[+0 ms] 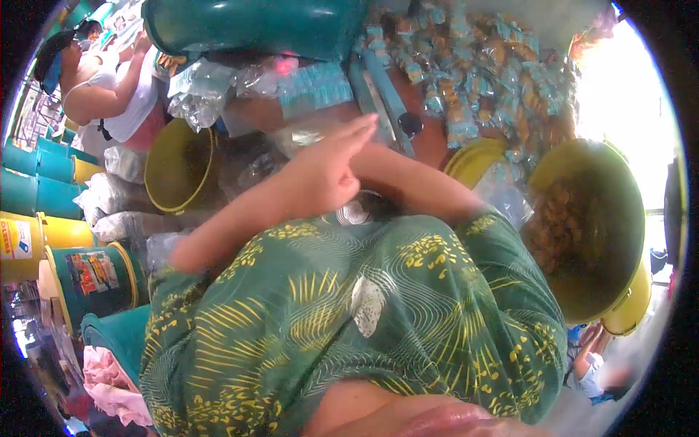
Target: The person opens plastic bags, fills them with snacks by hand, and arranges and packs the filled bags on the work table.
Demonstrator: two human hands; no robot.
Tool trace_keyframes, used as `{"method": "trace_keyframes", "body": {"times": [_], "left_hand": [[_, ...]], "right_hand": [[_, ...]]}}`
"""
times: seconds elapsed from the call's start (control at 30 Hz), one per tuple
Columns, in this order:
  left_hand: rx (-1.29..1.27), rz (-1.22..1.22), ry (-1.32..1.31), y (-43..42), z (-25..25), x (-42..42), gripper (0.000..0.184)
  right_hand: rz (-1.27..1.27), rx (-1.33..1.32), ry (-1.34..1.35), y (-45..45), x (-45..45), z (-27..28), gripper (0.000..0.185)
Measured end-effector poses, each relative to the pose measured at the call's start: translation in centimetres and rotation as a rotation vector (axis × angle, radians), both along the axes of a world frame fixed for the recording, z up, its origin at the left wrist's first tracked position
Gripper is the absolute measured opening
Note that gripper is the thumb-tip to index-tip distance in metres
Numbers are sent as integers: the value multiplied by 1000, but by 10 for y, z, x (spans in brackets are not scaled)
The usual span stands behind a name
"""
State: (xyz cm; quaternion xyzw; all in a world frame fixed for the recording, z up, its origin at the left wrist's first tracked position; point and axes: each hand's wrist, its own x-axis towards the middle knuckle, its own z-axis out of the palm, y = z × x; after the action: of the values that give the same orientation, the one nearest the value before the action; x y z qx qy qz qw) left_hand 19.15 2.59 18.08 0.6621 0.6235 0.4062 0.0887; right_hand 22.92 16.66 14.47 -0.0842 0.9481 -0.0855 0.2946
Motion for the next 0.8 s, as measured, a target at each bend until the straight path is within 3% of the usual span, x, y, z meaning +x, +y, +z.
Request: {"method": "trace_keyframes", "body": {"times": [0.03,0.13,0.2,0.27,0.33,0.43,0.5,0.57,0.6,0.63,0.7,0.77,0.8], "left_hand": [[4,26,18,-7,0,-9,81],[-180,45,-280,-25,3,-25,81],[-174,11,-279,-28,7,-27,81],[-118,-43,-201,-32,11,-25,81],[-128,-75,-275,-29,14,-23,81],[-111,-14,-189,-26,13,-40,81],[-130,14,-151,-30,12,-50,80],[-166,-16,-199,-31,21,-53,80],[-178,-34,-230,-30,24,-53,79],[-180,-60,-279,-27,27,-53,79],[-177,-90,-302,-23,26,-53,79],[-174,-93,-291,-21,23,-57,80],[-173,-92,-299,-22,23,-59,80]], "right_hand": [[-25,-74,-57,-1,2,10,43],[-55,-384,-28,5,28,38,43],[187,-689,491,25,56,25,36],[182,-726,518,26,71,43,38],[33,-727,281,18,91,102,39],[167,-711,387,46,121,132,37],[-113,-780,331,77,129,171,31],[-651,-879,784,140,108,131,33],[-911,-580,976,178,85,108,35],[-921,-183,1085,235,66,77,41],[-957,443,674,362,35,-30,44],[-842,621,468,339,37,-67,44],[-874,620,668,338,45,-102,35]]}}
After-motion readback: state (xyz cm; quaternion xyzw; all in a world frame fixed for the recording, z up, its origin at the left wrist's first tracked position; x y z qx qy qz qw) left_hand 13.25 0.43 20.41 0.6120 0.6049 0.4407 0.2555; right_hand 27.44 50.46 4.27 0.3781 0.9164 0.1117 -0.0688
